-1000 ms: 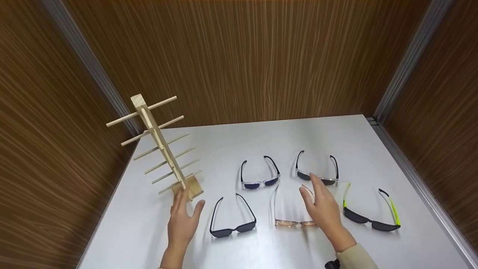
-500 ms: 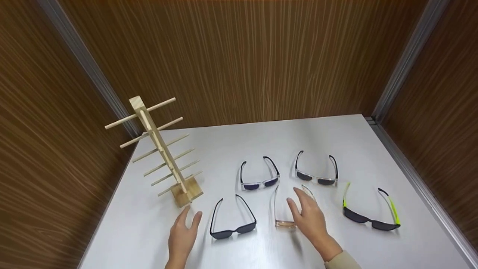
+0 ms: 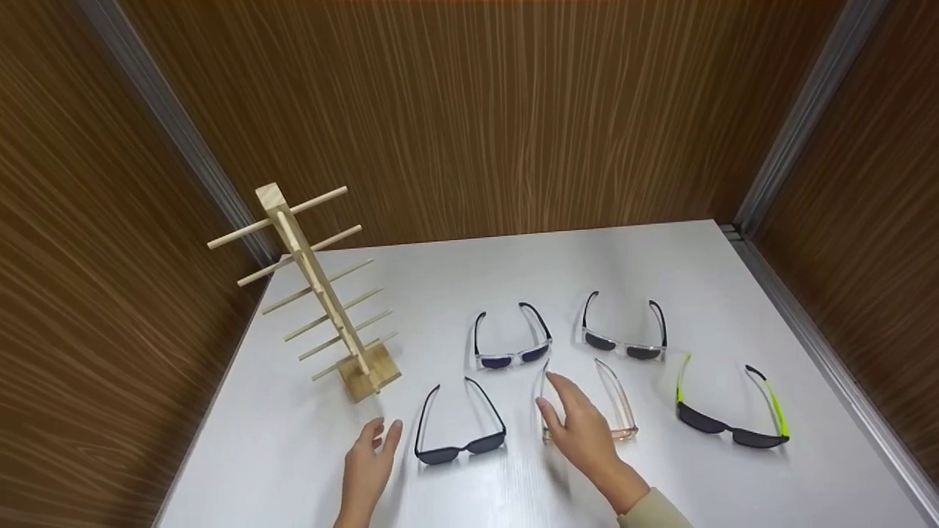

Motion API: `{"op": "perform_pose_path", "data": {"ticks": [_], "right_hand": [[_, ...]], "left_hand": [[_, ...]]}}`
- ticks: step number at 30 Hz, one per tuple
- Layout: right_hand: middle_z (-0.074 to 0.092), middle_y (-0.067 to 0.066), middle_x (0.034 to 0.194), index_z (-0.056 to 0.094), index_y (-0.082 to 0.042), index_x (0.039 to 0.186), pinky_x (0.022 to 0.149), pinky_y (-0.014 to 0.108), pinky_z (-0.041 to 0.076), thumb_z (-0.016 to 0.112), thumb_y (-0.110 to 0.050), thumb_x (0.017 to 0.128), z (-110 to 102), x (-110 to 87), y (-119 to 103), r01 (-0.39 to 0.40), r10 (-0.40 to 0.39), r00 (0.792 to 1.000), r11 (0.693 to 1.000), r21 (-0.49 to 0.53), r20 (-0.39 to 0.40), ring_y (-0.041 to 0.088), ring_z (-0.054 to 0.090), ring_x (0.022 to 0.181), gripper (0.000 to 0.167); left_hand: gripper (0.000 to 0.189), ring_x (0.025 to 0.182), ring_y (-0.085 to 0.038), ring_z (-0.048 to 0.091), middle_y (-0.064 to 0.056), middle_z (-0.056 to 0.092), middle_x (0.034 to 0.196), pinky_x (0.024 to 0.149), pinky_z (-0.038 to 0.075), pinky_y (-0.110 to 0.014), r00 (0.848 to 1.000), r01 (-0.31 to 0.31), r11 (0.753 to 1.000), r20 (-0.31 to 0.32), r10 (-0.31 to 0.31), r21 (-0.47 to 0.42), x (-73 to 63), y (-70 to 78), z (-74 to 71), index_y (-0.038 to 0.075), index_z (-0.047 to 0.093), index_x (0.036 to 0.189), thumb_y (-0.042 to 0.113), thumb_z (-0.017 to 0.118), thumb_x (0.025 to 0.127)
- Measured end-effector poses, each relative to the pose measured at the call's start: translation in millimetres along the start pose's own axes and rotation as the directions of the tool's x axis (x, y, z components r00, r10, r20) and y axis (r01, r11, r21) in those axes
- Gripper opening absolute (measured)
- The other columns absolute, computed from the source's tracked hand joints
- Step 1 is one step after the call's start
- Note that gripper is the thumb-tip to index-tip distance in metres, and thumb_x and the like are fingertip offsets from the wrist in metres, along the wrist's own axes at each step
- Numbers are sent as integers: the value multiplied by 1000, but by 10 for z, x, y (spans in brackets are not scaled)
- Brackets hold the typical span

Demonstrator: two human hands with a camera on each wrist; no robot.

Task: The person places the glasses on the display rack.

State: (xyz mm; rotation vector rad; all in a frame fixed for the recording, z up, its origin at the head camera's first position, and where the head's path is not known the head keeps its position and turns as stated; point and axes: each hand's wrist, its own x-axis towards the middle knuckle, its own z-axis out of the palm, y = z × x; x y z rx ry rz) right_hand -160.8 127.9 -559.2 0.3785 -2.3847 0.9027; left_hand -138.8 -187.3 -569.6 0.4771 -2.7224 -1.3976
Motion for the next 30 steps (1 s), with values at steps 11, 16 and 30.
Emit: {"op": "perform_pose_path", "data": {"ticks": [11, 16, 30], "right_hand": [[58, 15, 120, 51, -1, 128, 71, 30, 53, 58, -26, 93, 135, -63, -122, -87, 56, 978, 985, 151, 199, 20, 64, 90, 43], [58, 19, 118, 49, 1, 128, 70, 27, 53, 55, -26, 95, 195, -87, -122, -195, 120, 952, 947, 257, 282, 16, 64, 85, 43], [59, 28, 110, 47, 8, 125, 59, 26, 50, 58, -25, 93, 363, -159, -188, -338, 208, 889, 899, 278, 408, 21, 64, 74, 47]], "left_hand": [[64, 101, -35, 60, -23, 62, 110, 85, 48, -44, 999, 20, 998, 28, -18, -65, -4, -45, 135, -3, 54, 121, 53, 53, 89], [52, 97, -32, 61, -16, 65, 103, 82, 49, -43, 999, -3, 998, 42, 6, -62, 1, -51, 187, 0, 59, 117, 45, 55, 91], [41, 80, -21, 64, -9, 66, 93, 71, 53, -34, 997, 33, 991, 79, -23, -130, -46, -106, 279, 0, 61, 113, 33, 60, 91]]}}
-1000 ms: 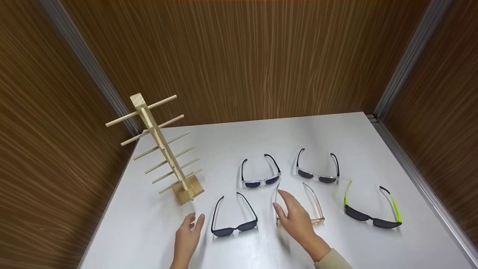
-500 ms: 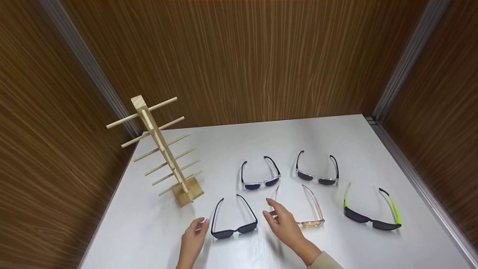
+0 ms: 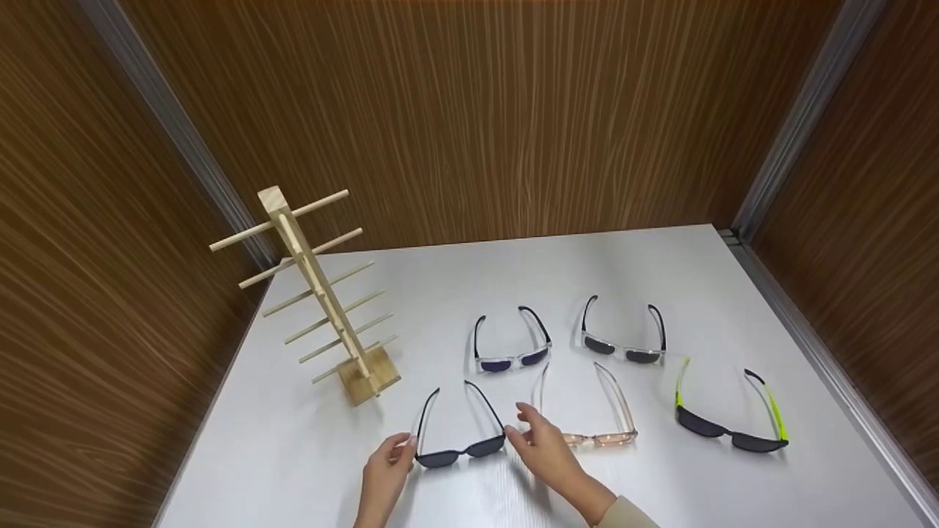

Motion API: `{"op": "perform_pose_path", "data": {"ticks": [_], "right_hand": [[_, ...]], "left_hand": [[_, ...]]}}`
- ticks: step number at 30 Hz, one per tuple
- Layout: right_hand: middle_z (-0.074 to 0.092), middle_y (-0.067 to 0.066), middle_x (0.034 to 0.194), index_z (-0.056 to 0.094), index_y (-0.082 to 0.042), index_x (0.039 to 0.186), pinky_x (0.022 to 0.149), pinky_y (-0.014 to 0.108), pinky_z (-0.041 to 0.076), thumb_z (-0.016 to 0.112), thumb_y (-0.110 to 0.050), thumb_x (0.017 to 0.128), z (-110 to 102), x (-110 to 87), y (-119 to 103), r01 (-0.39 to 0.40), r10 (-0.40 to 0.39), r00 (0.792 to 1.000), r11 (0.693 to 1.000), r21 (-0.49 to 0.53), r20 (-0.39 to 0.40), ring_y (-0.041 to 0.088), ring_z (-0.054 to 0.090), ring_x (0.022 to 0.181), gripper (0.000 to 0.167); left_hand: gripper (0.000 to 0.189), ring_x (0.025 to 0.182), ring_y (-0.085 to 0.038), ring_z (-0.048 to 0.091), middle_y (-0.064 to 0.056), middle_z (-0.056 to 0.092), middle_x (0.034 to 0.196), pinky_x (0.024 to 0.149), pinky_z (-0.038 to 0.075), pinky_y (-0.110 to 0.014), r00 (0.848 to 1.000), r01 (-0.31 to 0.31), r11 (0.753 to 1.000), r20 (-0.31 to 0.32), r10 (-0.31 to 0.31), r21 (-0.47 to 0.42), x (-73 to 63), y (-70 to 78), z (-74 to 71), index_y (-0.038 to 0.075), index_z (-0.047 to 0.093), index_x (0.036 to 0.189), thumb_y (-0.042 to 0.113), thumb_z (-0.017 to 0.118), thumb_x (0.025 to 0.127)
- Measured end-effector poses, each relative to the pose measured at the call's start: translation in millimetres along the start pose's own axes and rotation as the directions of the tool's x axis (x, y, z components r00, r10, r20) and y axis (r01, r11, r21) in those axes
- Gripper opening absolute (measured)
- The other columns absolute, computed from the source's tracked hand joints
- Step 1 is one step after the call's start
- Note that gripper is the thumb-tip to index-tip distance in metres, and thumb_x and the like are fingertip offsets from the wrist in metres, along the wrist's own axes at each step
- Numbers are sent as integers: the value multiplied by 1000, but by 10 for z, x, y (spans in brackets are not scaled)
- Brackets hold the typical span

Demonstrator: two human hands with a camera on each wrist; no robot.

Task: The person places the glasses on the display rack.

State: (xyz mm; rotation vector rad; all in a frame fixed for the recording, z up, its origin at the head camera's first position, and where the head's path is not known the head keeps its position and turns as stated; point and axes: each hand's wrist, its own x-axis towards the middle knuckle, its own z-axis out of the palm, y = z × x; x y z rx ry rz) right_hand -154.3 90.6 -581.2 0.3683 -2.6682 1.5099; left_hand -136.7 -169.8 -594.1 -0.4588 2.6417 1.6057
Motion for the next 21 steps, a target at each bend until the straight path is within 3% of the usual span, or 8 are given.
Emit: {"op": "perform_pose_path", "data": {"ticks": [5, 12, 17, 21], "right_hand": [[62, 25, 102, 48, 10, 123, 58, 30, 49, 59, -25, 91, 39, 24, -32, -79, 80, 996, 997, -24, 32, 21, 62, 70, 48], [65, 16, 90, 53, 11, 116, 59, 30, 51, 57, -23, 92, 98, 64, 21, -162, 159, 984, 986, 34, 80, 19, 63, 70, 43], [65, 14, 86, 56, 13, 110, 55, 27, 51, 57, -22, 92, 130, 92, 47, -176, 167, 981, 980, 89, 97, 17, 62, 63, 39], [64, 10, 82, 59, 9, 107, 51, 27, 50, 56, -24, 93, 139, 106, 50, -210, 195, 972, 972, 109, 131, 18, 62, 60, 35]], "left_hand": [[38, 76, -17, 64, -7, 66, 90, 68, 53, -31, 999, 31, 998, 26, -29, -54, 6, -15, 21, 0, 63, 112, 31, 61, 90], [46, 73, -14, 63, -5, 66, 90, 64, 51, -30, 986, 143, 981, 107, -129, -133, 17, -56, 12, 0, 61, 115, 37, 62, 89], [48, 74, -14, 63, -5, 68, 90, 62, 50, -30, 980, 169, 969, 139, -145, -182, 21, -82, -9, -1, 60, 116, 39, 62, 88], [47, 76, -16, 64, -6, 68, 92, 62, 50, -30, 968, 184, 958, 211, -138, -220, 18, -95, -33, -2, 59, 118, 35, 63, 88]]}}
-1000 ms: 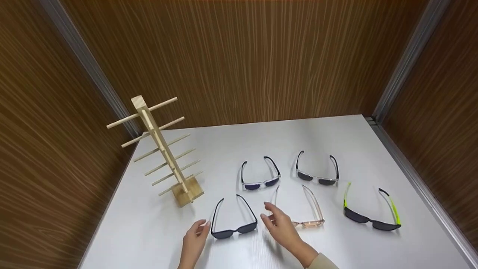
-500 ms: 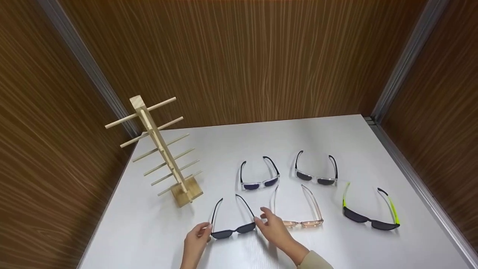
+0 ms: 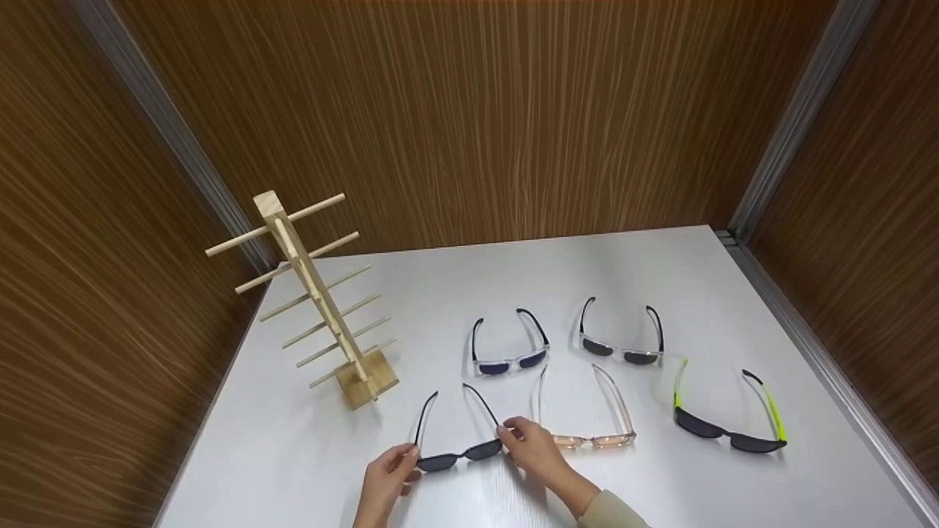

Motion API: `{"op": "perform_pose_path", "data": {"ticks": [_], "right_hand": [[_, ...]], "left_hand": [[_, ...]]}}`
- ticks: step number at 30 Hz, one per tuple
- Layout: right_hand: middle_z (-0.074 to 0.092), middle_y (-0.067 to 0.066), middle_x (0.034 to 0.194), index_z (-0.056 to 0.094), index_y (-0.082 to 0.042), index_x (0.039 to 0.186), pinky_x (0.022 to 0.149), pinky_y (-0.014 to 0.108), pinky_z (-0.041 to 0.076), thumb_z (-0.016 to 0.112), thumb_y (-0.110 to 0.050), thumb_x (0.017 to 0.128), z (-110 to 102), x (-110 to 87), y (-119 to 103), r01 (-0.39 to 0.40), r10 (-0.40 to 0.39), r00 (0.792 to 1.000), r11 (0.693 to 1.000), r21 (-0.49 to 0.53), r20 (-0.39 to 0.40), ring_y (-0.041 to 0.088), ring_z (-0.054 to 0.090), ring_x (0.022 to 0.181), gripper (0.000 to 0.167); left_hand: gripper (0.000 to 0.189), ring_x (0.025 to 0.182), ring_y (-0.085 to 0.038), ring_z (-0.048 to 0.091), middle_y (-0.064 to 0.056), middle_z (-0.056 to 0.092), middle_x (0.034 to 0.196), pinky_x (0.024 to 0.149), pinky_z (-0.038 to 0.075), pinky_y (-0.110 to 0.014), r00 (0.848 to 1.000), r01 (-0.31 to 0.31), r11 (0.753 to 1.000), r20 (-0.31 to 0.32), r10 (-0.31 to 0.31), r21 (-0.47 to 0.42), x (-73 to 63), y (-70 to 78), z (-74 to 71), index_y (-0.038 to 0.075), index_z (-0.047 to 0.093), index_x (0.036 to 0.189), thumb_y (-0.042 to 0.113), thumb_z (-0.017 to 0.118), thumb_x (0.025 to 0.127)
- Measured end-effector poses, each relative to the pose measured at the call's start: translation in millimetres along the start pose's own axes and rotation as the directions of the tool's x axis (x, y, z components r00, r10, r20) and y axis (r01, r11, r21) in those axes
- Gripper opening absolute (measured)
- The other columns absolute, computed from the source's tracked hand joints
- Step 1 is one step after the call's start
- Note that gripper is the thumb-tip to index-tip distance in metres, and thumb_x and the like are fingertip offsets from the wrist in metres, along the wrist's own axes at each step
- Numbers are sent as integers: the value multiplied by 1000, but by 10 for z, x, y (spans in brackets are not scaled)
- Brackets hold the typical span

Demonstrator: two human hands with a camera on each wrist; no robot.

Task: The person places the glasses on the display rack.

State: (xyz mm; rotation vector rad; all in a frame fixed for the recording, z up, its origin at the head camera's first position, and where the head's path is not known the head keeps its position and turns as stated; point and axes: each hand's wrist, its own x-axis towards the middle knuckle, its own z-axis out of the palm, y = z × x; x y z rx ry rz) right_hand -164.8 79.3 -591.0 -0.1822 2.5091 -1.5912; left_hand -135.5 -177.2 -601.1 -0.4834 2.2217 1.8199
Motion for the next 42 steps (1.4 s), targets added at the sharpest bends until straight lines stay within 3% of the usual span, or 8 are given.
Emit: {"op": "perform_pose_path", "data": {"ticks": [4, 7, 15, 22, 32, 42], "right_hand": [[61, 7, 78, 62, 4, 105, 48, 27, 47, 55, -28, 94, 14, 18, 11, -94, 90, 994, 994, 62, 56, 17, 60, 60, 34], [61, 7, 75, 63, 2, 103, 47, 28, 46, 55, -30, 93, 16, 9, 21, -123, 115, 990, 988, 93, 87, 17, 58, 59, 35], [61, 8, 75, 63, 1, 99, 45, 26, 45, 59, -29, 92, 39, 5, -3, -30, 19, 994, 995, 94, 111, 18, 58, 57, 32], [63, 12, 77, 63, 3, 104, 44, 29, 46, 59, -25, 92, 31, 33, 3, 31, -44, 992, 993, 110, 118, 25, 60, 56, 31], [60, 7, 75, 61, 4, 112, 45, 25, 46, 59, -29, 92, 88, 126, -39, 17, -29, 993, 995, 99, 117, 22, 60, 57, 39], [62, 14, 80, 57, 6, 118, 52, 45, 52, 59, -26, 92, 93, 199, -145, 45, -60, 987, 994, 101, 151, 31, 62, 61, 41]], "left_hand": [[46, 77, -17, 65, -5, 68, 91, 64, 51, -31, 997, -7, 1000, 75, 6, 12, 3, -2, -41, -2, 58, 119, 31, 65, 88], [44, 77, -16, 65, -5, 68, 89, 63, 51, -31, 995, -14, 1000, 95, 12, 18, 4, 0, -48, -2, 59, 117, 29, 65, 88], [48, 75, -16, 64, -6, 68, 89, 62, 50, -31, 995, 17, 1000, 96, -18, 12, 12, 14, -78, -1, 58, 120, 34, 65, 87], [50, 76, -19, 65, -9, 68, 90, 61, 51, -32, 990, -20, 1000, 142, 17, 21, -27, 7, -99, -2, 53, 124, 36, 59, 91], [52, 75, -19, 65, -9, 68, 89, 60, 51, -31, 993, -43, 999, 107, 44, -16, -74, -7, -173, -1, 53, 125, 37, 59, 91], [52, 74, -19, 65, -9, 68, 86, 63, 52, -32, 997, -31, 999, 77, 33, -24, -61, 20, -228, 0, 51, 127, 38, 58, 91]]}}
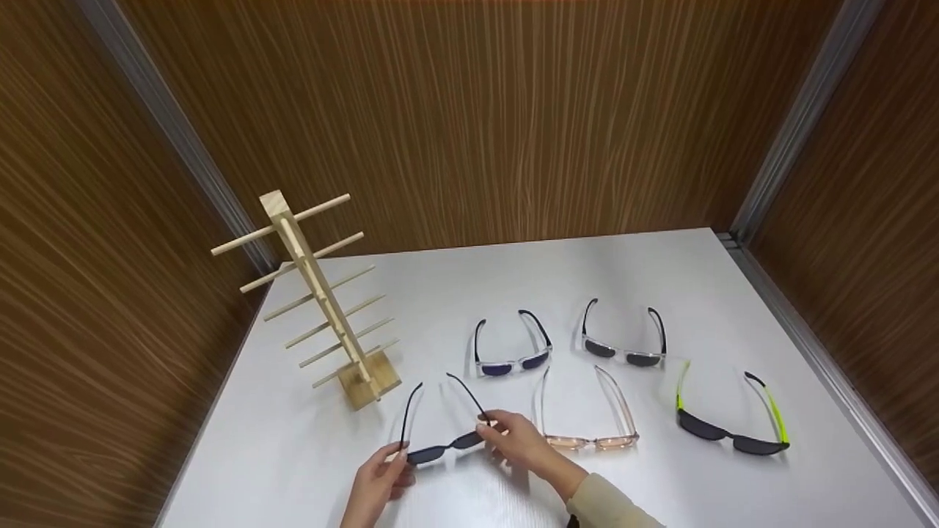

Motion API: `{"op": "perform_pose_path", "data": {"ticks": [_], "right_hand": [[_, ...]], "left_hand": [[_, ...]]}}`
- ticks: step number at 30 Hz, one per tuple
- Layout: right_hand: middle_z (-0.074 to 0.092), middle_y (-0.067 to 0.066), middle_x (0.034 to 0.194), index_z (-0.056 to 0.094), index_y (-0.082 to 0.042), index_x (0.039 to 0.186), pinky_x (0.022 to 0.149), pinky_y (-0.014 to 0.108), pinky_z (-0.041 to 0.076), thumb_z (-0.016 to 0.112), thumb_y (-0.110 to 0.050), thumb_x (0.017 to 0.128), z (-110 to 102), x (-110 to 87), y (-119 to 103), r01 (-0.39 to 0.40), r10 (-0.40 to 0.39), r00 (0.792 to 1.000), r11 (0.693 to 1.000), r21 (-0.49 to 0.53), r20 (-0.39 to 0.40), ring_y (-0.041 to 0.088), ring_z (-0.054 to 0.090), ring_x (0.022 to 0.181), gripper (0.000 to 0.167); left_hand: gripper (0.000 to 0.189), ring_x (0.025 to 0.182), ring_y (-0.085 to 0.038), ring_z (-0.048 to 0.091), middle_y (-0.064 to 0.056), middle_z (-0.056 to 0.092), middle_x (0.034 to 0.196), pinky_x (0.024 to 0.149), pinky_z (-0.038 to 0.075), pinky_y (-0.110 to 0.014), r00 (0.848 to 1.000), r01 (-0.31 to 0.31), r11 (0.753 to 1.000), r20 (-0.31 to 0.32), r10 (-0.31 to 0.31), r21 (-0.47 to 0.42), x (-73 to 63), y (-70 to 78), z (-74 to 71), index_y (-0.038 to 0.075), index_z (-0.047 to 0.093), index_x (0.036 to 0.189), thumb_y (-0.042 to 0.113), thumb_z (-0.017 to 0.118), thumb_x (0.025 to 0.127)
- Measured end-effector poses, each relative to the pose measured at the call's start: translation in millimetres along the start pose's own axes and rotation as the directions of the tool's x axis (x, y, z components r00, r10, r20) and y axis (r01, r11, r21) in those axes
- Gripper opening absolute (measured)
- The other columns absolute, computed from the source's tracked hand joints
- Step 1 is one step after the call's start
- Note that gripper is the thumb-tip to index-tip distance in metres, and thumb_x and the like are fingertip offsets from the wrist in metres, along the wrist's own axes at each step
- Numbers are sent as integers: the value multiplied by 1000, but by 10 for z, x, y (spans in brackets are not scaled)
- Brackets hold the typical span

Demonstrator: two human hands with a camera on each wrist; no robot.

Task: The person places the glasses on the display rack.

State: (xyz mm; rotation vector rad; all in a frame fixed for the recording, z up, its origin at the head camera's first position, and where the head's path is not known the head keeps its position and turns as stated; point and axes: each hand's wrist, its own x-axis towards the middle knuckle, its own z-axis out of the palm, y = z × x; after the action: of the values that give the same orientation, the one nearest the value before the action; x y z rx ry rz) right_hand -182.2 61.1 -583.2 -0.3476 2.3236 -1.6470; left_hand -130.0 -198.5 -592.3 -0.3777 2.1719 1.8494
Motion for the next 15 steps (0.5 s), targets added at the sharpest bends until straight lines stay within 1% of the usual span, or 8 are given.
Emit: {"op": "perform_pose_path", "data": {"ticks": [2, 4, 8, 11, 15], "right_hand": [[62, 16, 82, 56, 7, 119, 54, 46, 52, 60, -25, 92, 7, 19, -21, 14, -14, 1000, 1000, 0, 21, 33, 62, 63, 42], [63, 19, 83, 55, 7, 120, 56, 47, 52, 59, -24, 92, 21, 39, -46, 21, -21, 999, 1000, 19, 36, 33, 62, 64, 42], [63, 19, 83, 56, 7, 120, 55, 42, 53, 60, -23, 92, 75, 74, -67, 28, -29, 999, 999, 33, 30, 35, 63, 64, 41], [63, 17, 83, 56, 6, 120, 54, 40, 53, 59, -23, 92, 108, 98, -87, 19, -19, 1000, 1000, 24, 19, 36, 63, 65, 41], [62, 19, 86, 55, 5, 121, 56, 41, 53, 59, -23, 93, 139, 142, -130, 20, -21, 999, 1000, 18, 25, 38, 63, 67, 41]], "left_hand": [[52, 74, -20, 65, -9, 68, 85, 63, 51, -32, 1000, -2, 1000, -17, 2, -1, -2, -6, -21, 0, 51, 127, 37, 58, 91], [54, 74, -20, 65, -9, 68, 86, 63, 51, -32, 999, 12, 1000, -36, -12, -1, -7, -11, -47, 1, 52, 126, 39, 59, 90], [56, 74, -20, 65, -9, 68, 88, 63, 51, -32, 998, 32, 999, -58, -32, 0, -19, -2, -89, 2, 52, 127, 42, 60, 89], [54, 75, -21, 65, -11, 68, 89, 63, 51, -32, 998, 6, 1000, -63, -7, -9, -34, 3, -111, 0, 51, 127, 40, 59, 90], [51, 75, -22, 65, -12, 68, 90, 62, 51, -31, 996, -28, 999, -82, 26, -31, -50, 16, -135, -2, 50, 128, 34, 57, 93]]}}
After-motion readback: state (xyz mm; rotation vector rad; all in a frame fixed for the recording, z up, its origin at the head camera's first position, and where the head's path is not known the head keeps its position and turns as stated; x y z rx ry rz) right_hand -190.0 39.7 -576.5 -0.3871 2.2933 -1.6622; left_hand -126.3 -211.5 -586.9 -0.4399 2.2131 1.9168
